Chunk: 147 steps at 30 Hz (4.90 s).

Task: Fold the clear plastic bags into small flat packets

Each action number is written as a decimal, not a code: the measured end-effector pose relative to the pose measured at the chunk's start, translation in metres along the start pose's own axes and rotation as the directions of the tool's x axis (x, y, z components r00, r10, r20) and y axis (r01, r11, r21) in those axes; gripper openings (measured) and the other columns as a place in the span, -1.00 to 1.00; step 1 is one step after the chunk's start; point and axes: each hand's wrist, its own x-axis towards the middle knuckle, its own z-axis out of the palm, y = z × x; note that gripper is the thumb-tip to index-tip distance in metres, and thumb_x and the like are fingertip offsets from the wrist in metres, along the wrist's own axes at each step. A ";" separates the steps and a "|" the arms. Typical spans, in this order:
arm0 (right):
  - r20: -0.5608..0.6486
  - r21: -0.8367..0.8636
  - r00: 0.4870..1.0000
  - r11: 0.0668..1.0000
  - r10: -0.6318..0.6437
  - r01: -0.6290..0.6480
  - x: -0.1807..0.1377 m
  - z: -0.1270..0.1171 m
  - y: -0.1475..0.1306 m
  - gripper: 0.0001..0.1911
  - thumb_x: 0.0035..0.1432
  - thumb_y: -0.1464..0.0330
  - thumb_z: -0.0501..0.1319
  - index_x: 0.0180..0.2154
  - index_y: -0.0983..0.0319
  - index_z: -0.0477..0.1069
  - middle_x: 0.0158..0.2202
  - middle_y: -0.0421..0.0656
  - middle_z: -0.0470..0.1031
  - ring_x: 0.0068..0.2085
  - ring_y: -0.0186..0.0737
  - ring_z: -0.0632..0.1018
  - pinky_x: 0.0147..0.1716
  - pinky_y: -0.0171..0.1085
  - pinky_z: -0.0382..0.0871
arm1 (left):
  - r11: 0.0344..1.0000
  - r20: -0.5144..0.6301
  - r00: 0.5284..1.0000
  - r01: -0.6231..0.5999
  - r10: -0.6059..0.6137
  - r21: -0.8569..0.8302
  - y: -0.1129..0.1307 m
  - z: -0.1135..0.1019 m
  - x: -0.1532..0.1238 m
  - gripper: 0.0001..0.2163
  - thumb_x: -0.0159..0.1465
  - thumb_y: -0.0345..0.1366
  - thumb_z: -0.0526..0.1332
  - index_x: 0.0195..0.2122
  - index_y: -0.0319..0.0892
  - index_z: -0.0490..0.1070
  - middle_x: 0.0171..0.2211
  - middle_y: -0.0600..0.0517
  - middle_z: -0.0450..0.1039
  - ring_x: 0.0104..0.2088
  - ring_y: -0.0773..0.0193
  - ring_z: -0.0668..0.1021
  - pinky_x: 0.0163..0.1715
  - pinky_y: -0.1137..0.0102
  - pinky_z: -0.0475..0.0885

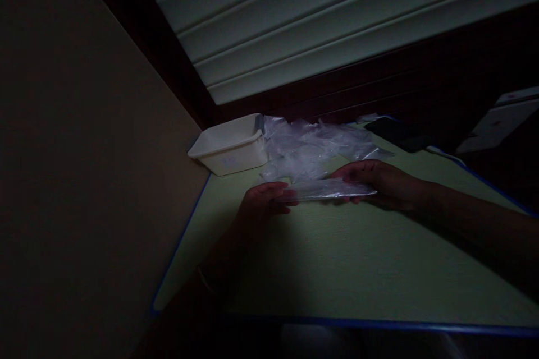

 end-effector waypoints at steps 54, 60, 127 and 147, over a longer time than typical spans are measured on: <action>0.208 -0.540 0.966 0.805 -0.156 0.246 -0.021 0.026 -0.006 -0.38 0.17 0.36 0.13 0.25 0.29 0.07 -0.59 -0.35 0.18 -0.62 -0.44 0.13 -0.66 -0.43 -0.03 | 0.617 0.324 0.914 -0.404 0.243 0.676 0.017 0.067 -0.009 -0.73 0.10 -0.21 0.34 -0.19 -0.19 0.53 -0.32 -0.06 0.54 -0.37 0.24 0.52 -0.35 0.40 0.40; 0.261 -0.554 0.955 0.789 -0.139 0.266 -0.021 0.026 -0.006 -0.31 0.14 0.36 0.14 0.28 0.33 0.02 -0.61 -0.37 0.16 -0.62 -0.43 0.13 -0.66 -0.42 -0.05 | 0.847 0.317 0.948 -0.163 -0.007 0.507 0.007 0.069 0.007 -0.83 0.00 -0.29 0.40 -0.41 -0.25 0.50 -0.47 0.02 0.48 -0.45 0.34 0.49 -0.37 0.45 0.37; -0.018 -0.559 0.964 0.802 -0.265 0.210 -0.017 0.039 0.001 -0.71 0.15 0.20 0.18 -0.40 0.30 0.50 -0.60 -0.23 0.35 -0.58 -0.40 0.30 -0.62 -0.37 0.09 | 0.954 0.009 0.979 -0.200 0.203 0.222 -0.021 0.069 0.004 -0.75 0.07 -0.11 0.34 -0.41 -0.21 0.46 -0.58 0.12 0.38 -0.57 0.45 0.37 -0.54 0.52 0.25; -0.017 -0.562 0.962 0.798 -0.271 0.215 -0.018 0.040 0.000 -0.73 0.16 0.25 0.16 -0.37 0.31 0.52 -0.56 -0.21 0.37 -0.55 -0.40 0.30 -0.59 -0.37 0.13 | 0.915 -0.048 0.984 -0.139 0.169 0.380 -0.016 0.077 -0.002 -0.69 0.02 -0.07 0.37 -0.44 -0.22 0.42 -0.60 0.11 0.41 -0.62 0.45 0.35 -0.60 0.53 0.21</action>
